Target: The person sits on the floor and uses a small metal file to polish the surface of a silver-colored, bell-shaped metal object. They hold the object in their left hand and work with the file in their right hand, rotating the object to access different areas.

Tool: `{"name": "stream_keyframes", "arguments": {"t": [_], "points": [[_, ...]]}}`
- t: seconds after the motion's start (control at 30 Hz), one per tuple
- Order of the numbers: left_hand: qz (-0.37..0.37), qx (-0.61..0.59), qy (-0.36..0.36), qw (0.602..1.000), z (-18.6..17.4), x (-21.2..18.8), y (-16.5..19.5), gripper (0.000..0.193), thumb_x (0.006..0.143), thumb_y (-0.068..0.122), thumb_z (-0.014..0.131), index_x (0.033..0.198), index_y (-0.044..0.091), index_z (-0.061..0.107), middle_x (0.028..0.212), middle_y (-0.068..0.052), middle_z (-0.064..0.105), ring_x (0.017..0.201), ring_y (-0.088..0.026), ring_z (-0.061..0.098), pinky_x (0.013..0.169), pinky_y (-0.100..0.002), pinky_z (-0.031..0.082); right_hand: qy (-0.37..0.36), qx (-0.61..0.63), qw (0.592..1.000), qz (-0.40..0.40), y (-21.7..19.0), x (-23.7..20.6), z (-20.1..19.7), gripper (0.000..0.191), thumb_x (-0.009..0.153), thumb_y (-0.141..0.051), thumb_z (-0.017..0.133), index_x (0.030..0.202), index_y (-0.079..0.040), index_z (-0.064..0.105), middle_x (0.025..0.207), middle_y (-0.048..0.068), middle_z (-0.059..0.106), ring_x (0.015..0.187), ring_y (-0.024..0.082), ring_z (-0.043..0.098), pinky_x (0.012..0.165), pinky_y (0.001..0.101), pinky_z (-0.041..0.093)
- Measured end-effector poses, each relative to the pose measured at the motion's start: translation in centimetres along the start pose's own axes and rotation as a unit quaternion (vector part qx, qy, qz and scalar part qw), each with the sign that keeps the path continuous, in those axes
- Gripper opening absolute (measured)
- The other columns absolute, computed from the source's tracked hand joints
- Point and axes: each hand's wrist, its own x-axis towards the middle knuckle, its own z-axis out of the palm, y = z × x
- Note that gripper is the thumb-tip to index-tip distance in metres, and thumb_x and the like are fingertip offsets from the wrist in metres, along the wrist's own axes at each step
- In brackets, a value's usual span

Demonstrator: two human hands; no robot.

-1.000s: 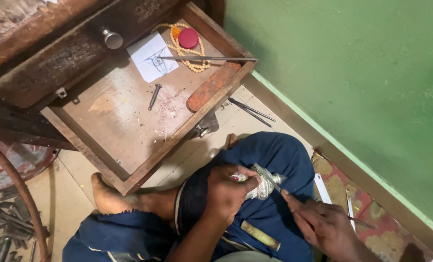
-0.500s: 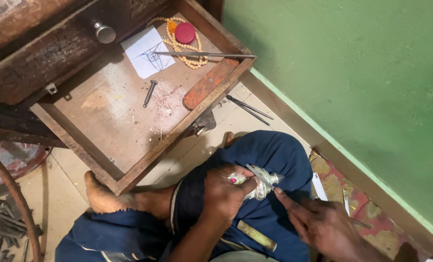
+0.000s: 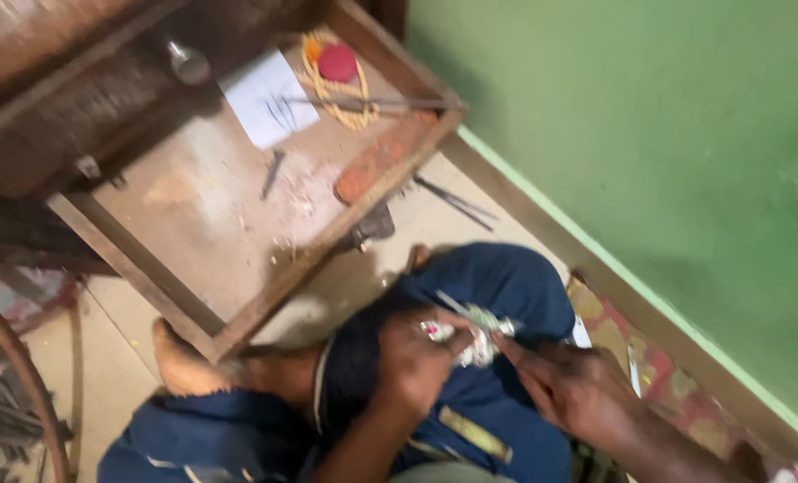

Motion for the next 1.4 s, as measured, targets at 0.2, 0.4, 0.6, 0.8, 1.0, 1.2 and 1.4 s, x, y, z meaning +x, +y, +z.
{"name": "stream_keyframes", "arguments": {"t": [0.2, 0.4, 0.6, 0.8, 1.0, 1.2, 1.4], "points": [[0.073, 0.092, 0.016, 0.993, 0.2, -0.3, -0.5, 0.009, 0.075, 0.001, 0.083, 0.082, -0.002, 0.078, 0.076, -0.005, 0.077, 0.066, -0.009, 0.069, 0.062, -0.026, 0.056, -0.032, -0.046, 0.998, 0.004, 0.0, -0.1, -0.8, 0.053, 0.078, -0.01, 0.074, 0.131, -0.013, 0.068, 0.058, 0.009, 0.062, 0.044, 0.024, 0.06, 0.044, 0.0402, 0.05], [0.093, 0.097, -0.004, 0.991, -0.9, -0.6, -0.2, 0.008, 0.077, 0.002, 0.083, 0.081, -0.002, 0.078, 0.076, -0.006, 0.077, 0.071, -0.009, 0.07, 0.067, -0.025, 0.057, -0.034, 0.076, 0.935, 0.345, 0.3, 0.1, -2.3, 0.031, 0.095, -0.013, 0.075, 0.125, -0.017, 0.076, 0.051, 0.018, 0.057, 0.049, 0.028, 0.049, 0.049, 0.0362, 0.047], [-0.016, 0.062, -0.029, 0.998, -0.9, 0.6, 0.9, 0.013, 0.074, 0.003, 0.086, 0.082, -0.001, 0.076, 0.076, -0.005, 0.074, 0.067, -0.009, 0.065, 0.063, -0.026, 0.054, 0.043, 0.054, 0.997, -0.02, 1.2, -0.1, -1.9, 0.043, 0.084, -0.005, 0.069, 0.127, -0.006, 0.068, 0.075, 0.003, 0.073, 0.06, 0.014, 0.07, 0.058, 0.0277, 0.057], [-0.054, 0.039, -0.037, 0.997, -1.3, 1.4, 2.0, 0.024, 0.067, 0.005, 0.087, 0.083, 0.003, 0.07, 0.077, -0.003, 0.068, 0.067, -0.009, 0.062, 0.062, -0.026, 0.053, -0.009, 0.053, 0.998, -0.022, 3.0, 0.4, -1.1, 0.05, 0.081, -0.004, 0.074, 0.13, -0.005, 0.068, 0.058, 0.002, 0.056, 0.047, 0.015, 0.056, 0.05, 0.0332, 0.051], [-0.008, 0.064, -0.042, 0.997, -1.3, 1.6, 2.1, 0.031, 0.066, 0.007, 0.09, 0.082, 0.003, 0.064, 0.079, -0.002, 0.065, 0.069, -0.007, 0.059, 0.062, -0.025, 0.052, -0.01, 0.044, 0.994, -0.095, 4.6, 1.1, -0.7, 0.055, 0.076, -0.005, 0.077, 0.131, -0.006, 0.067, 0.057, 0.0, 0.047, 0.046, 0.015, 0.049, 0.046, 0.0328, 0.046], [-0.075, 0.04, -0.027, 0.996, -0.9, 2.0, 1.7, 0.032, 0.064, 0.005, 0.09, 0.085, 0.006, 0.066, 0.076, -0.001, 0.067, 0.066, -0.006, 0.061, 0.06, -0.024, 0.053, -0.013, 0.021, 0.987, -0.158, 5.8, 1.7, -0.1, 0.057, 0.076, -0.005, 0.077, 0.132, -0.009, 0.067, 0.064, -0.002, 0.052, 0.05, 0.013, 0.053, 0.046, 0.0313, 0.046], [-0.067, 0.108, -0.028, 0.991, -0.9, 1.9, 1.5, 0.03, 0.068, 0.005, 0.09, 0.087, 0.004, 0.067, 0.076, -0.002, 0.069, 0.067, -0.006, 0.062, 0.059, -0.025, 0.054, -0.007, 0.016, 0.986, -0.168, 6.9, 2.1, 0.3, 0.056, 0.072, -0.01, 0.079, 0.128, -0.011, 0.07, 0.062, -0.001, 0.051, 0.047, 0.012, 0.051, 0.042, 0.0309, 0.043]]}}
